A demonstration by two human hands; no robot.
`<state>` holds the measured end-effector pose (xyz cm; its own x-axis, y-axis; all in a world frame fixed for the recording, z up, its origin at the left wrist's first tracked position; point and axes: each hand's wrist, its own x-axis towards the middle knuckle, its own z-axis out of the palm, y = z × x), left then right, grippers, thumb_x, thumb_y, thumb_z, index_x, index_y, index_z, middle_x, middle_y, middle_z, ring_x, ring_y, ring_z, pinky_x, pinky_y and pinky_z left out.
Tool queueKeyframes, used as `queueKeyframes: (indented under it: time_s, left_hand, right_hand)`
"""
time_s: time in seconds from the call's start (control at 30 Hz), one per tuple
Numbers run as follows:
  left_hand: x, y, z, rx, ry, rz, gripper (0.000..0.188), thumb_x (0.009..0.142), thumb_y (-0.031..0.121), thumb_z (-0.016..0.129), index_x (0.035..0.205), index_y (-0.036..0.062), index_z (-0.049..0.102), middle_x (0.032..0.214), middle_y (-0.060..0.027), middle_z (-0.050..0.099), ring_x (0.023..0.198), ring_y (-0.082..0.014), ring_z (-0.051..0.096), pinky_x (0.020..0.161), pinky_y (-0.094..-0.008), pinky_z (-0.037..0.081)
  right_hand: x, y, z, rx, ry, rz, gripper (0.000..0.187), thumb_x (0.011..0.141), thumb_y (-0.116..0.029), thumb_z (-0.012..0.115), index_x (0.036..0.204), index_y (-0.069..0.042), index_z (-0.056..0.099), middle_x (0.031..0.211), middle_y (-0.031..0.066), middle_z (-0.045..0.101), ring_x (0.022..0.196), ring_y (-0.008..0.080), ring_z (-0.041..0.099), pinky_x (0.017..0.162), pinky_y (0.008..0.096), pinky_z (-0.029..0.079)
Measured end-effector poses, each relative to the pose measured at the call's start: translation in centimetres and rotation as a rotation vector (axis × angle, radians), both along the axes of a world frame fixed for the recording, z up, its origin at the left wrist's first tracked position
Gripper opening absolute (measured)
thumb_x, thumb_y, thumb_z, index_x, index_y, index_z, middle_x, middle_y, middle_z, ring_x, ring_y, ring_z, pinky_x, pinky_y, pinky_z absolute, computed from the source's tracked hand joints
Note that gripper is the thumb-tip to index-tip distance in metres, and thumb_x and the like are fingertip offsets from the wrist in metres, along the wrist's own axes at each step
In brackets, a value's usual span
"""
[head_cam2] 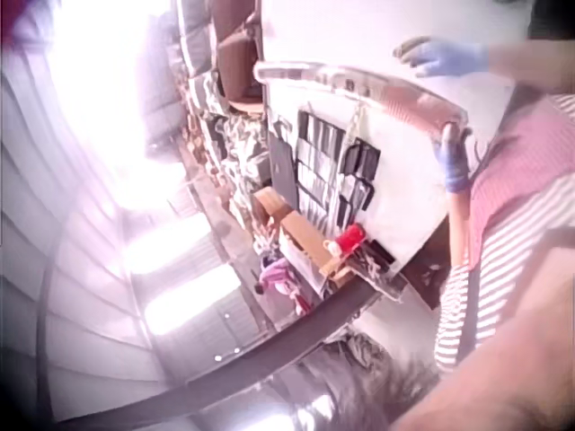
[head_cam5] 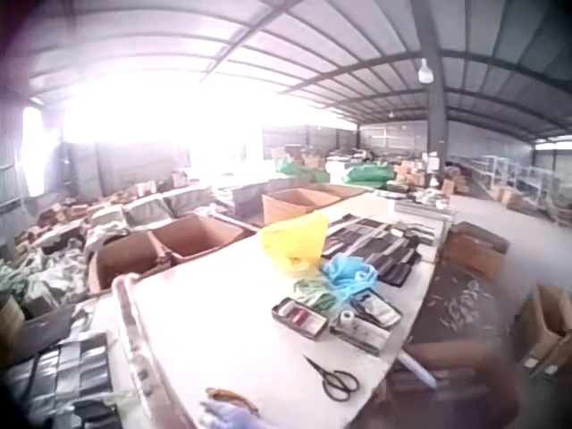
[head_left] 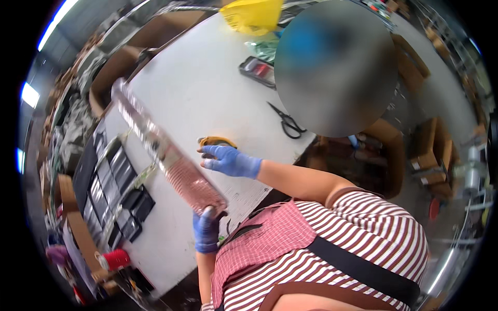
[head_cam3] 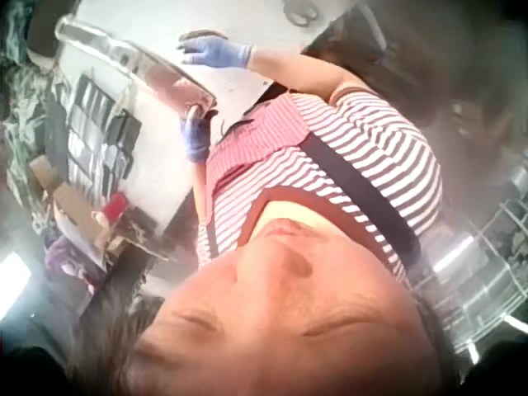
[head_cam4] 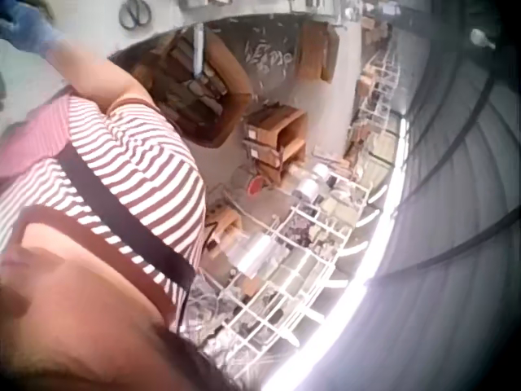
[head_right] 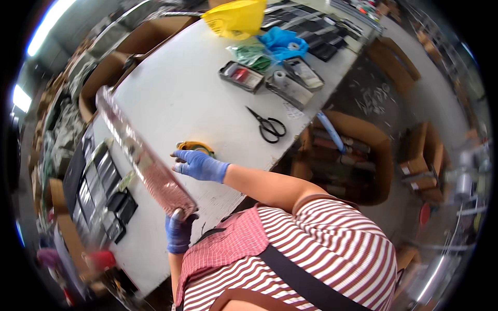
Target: The person selects rolls of printed material from a box, inserts them into plastic sleeves, applies shipping labels, and seals the ends with adhesive tape.
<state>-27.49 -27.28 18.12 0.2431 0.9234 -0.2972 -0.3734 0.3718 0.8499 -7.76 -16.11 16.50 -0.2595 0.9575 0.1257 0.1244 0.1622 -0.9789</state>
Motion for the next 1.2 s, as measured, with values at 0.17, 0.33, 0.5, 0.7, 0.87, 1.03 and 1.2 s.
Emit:
queueKeyframes:
  time_s: [0.17, 0.33, 0.5, 0.7, 0.87, 1.03, 1.2]
  left_hand:
    - [-7.1, 0.9, -13.2, -0.106, 0.318, -0.07, 0.055, 0.082, 0.036, 0.068, 0.124, 0.0072, 0.048, 0.11, -0.0098, 0.059, 0.087, -0.0215, 0.061, 0.068, -0.0335, 0.051]
    - [-5.8, 0.4, -15.6, -0.433, 0.234, 0.106, 0.057, 0.086, 0.038, 0.065, 0.13, 0.0069, 0.045, 0.123, -0.0112, 0.055, 0.098, -0.0227, 0.058, 0.075, -0.0363, 0.051]
    - [-5.9, 2.7, -15.2, -0.276, 0.631, 0.181, 0.074, 0.082, 0.029, 0.074, 0.14, 0.0028, 0.036, 0.127, -0.0141, 0.053, 0.11, -0.0272, 0.056, 0.094, -0.0409, 0.049]
    - [-2.9, 10.0, -13.2, -0.147, 0.794, 0.276, 0.089, 0.078, 0.018, 0.078, 0.147, 0.0041, 0.023, 0.137, -0.0171, 0.045, 0.118, -0.0316, 0.051, 0.101, -0.0441, 0.046]
    - [1.2, 15.7, -12.0, -0.198, 0.953, 0.371, 0.09, 0.077, 0.007, 0.074, 0.149, 0.0066, 0.02, 0.134, -0.0176, 0.047, 0.114, -0.0312, 0.053, 0.101, -0.0451, 0.046]
    - [4.0, 18.1, -8.8, -0.155, 0.873, 0.399, 0.089, 0.072, 0.005, 0.071, 0.147, 0.0052, 0.025, 0.126, -0.0171, 0.053, 0.104, -0.0304, 0.058, 0.09, -0.0417, 0.051]
    - [4.9, 17.5, -10.0, 0.057, 0.827, 0.337, 0.08, 0.081, 0.008, 0.07, 0.147, 0.0029, 0.025, 0.127, -0.0147, 0.053, 0.106, -0.0256, 0.057, 0.092, -0.0371, 0.049]
  right_hand:
    - [-1.2, 3.1, -8.2, 0.027, -0.784, -0.333, 0.05, 0.078, -0.021, 0.057, 0.125, -0.002, 0.054, 0.124, 0.0203, 0.054, 0.115, 0.037, 0.052, 0.094, 0.0464, 0.045]
    - [2.3, 6.3, -9.5, -0.11, -0.756, -0.246, 0.045, 0.079, -0.017, 0.059, 0.12, -0.002, 0.054, 0.114, 0.0202, 0.059, 0.108, 0.0357, 0.055, 0.093, 0.0443, 0.046]
    - [6.3, 7.5, -10.9, -0.119, -0.676, -0.208, 0.028, 0.08, -0.009, 0.058, 0.106, -0.002, 0.058, 0.107, 0.0184, 0.061, 0.104, 0.0344, 0.056, 0.088, 0.0407, 0.049]
    - [14.7, 9.8, -11.8, -0.136, -0.563, -0.425, 0.027, 0.078, -0.012, 0.061, 0.103, -0.002, 0.057, 0.107, 0.0186, 0.059, 0.105, 0.0349, 0.054, 0.088, 0.0413, 0.049]
    - [16.2, 10.6, -12.9, -0.159, -0.463, -0.434, 0.03, 0.078, -0.016, 0.06, 0.104, -0.001, 0.056, 0.107, 0.0198, 0.058, 0.103, 0.0352, 0.055, 0.089, 0.042, 0.048]
    - [15.9, 11.0, -13.5, -0.102, -0.498, -0.52, 0.033, 0.078, -0.017, 0.061, 0.107, -0.002, 0.056, 0.108, 0.0192, 0.057, 0.103, 0.035, 0.055, 0.089, 0.0429, 0.048]
    - [18.3, 11.5, -13.1, -0.175, -0.477, -0.474, 0.039, 0.078, -0.022, 0.063, 0.111, -0.002, 0.055, 0.11, 0.0201, 0.057, 0.105, 0.037, 0.054, 0.091, 0.0446, 0.046]
